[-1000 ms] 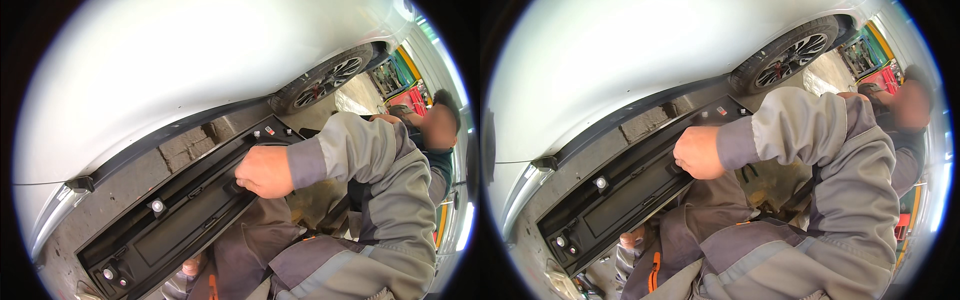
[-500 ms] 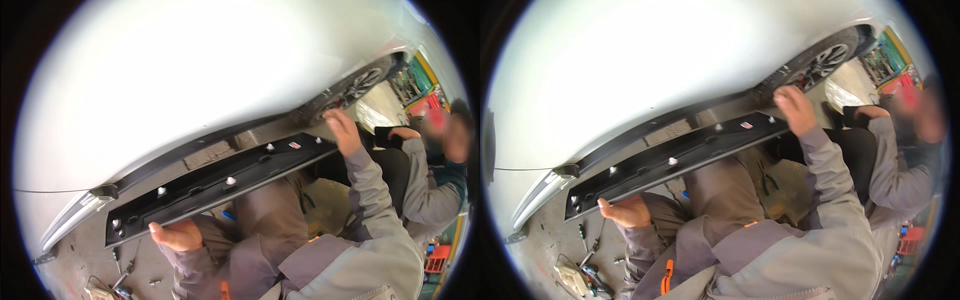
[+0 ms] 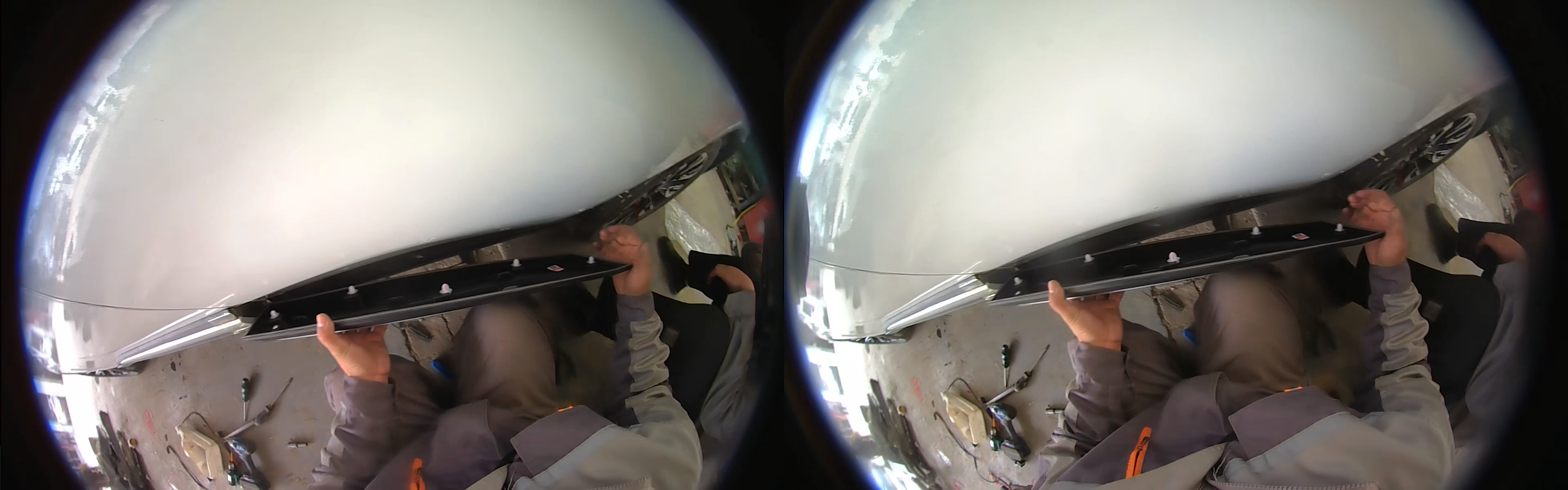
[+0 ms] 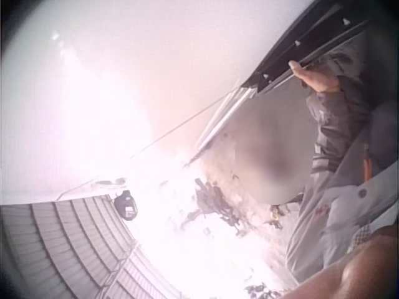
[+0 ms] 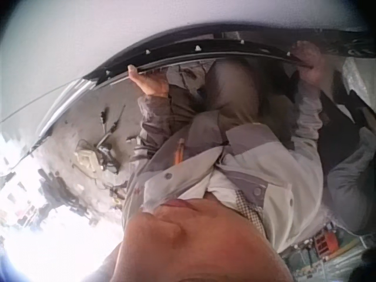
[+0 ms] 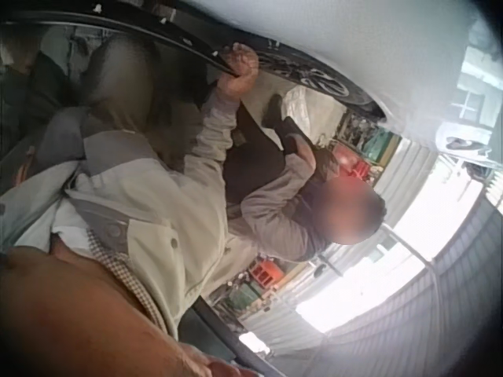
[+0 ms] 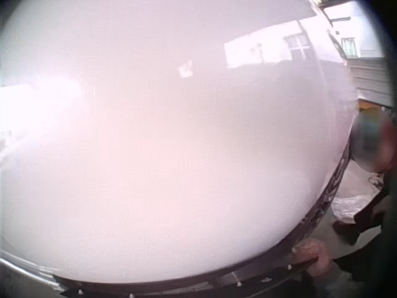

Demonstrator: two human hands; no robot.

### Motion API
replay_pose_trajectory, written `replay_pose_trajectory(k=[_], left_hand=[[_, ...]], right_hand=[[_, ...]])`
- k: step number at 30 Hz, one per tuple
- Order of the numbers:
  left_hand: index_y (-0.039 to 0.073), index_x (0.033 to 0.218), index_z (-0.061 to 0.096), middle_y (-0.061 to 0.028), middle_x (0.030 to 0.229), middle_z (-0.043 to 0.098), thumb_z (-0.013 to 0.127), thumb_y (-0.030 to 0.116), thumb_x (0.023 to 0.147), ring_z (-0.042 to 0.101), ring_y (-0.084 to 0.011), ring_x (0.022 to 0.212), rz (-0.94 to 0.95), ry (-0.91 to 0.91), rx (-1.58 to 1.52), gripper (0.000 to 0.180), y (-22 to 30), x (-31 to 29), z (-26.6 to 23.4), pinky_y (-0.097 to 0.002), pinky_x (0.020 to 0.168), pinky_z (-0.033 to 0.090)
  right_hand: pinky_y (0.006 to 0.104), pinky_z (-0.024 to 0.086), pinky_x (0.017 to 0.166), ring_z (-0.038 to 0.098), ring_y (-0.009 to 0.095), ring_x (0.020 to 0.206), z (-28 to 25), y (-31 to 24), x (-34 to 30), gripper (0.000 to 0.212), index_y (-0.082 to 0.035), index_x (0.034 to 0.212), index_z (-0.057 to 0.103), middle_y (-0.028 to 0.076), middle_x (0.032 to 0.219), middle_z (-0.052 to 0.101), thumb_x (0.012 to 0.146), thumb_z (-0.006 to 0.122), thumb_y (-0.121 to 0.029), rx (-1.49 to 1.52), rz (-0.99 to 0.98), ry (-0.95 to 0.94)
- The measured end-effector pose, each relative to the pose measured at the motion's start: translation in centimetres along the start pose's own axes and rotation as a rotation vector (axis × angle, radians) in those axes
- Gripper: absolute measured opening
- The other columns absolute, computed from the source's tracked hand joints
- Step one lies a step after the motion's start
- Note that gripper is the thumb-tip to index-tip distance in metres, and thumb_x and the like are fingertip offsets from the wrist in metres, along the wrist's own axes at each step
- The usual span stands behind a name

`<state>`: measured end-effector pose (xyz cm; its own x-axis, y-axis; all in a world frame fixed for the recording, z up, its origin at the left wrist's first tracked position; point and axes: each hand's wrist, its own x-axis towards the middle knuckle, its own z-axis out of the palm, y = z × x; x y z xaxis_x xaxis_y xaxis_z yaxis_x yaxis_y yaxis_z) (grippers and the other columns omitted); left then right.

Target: The person repeatedly positions and aligns a black plastic side skirt along the lower edge of a white car's door panel. They use both hands to hold the trim against the body, then use pliers to adjust fasteners or clips on the underside of the part. The person continues to reposition and press the trim along the length of the car's side.

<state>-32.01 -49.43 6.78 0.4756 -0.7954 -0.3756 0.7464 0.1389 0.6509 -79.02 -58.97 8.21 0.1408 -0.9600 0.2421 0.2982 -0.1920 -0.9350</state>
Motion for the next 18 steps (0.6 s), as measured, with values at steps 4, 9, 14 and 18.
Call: replay_pose_trajectory(k=[4, 9, 14, 18], left_hand=[[0.015, 0.15, 0.04, -0.0116, 0.147, 0.042, 0.063, 0.075, 0.082, 0.044, -0.0323, 0.131, 0.0, 0.063, 0.028, 0.094, 0.0, 1.0, 1.2, -0.0606, 0.106, 0.041], [0.014, 0.155, 0.031, -0.0141, 0.153, 0.033, 0.06, 0.082, 0.081, 0.037, -0.0359, 0.138, -0.001, 0.111, 0.103, 0.104, 0.5, 1.0, 2.9, -0.0641, 0.108, 0.038], [0.016, 0.16, 0.018, -0.017, 0.16, 0.021, 0.062, 0.081, 0.081, 0.027, -0.0406, 0.145, -0.021, 0.129, 0.113, 0.112, 1.2, 1.2, 3.9, -0.0674, 0.11, 0.035], [0.016, 0.161, 0.017, -0.0172, 0.161, 0.019, 0.064, 0.08, 0.079, 0.024, -0.042, 0.146, -0.028, 0.105, 0.116, 0.114, 1.1, 1.5, 3.7, -0.0683, 0.112, 0.032]], right_hand=[[0.046, 0.047, 0.101, 0.059, 0.026, 0.109, 1.7, -0.4, 1.4, 0.063, 0.002, 0.119, 0.059, 0.013, 0.112, 0.063, 0.104, 0.036, -0.056, 0.21, -0.079, 0.041], [0.043, 0.043, 0.103, 0.058, 0.025, 0.104, 3.1, -0.7, 3.5, 0.052, 0.002, 0.109, 0.064, 0.012, 0.106, 0.064, 0.105, 0.041, -0.045, 0.277, -0.118, 0.144], [0.0409, 0.04, 0.103, 0.054, 0.023, 0.106, 3.0, 0.4, 4.7, 0.044, 0.002, 0.111, 0.063, 0.011, 0.105, 0.06, 0.104, 0.046, -0.038, 0.226, -0.13, 0.218], [0.038, 0.04, 0.101, 0.054, 0.021, 0.106, 3.2, 1.1, 4.8, 0.04, 0.001, 0.113, 0.061, 0.009, 0.107, 0.059, 0.103, 0.048, -0.036, 0.11, -0.172, 0.24]])
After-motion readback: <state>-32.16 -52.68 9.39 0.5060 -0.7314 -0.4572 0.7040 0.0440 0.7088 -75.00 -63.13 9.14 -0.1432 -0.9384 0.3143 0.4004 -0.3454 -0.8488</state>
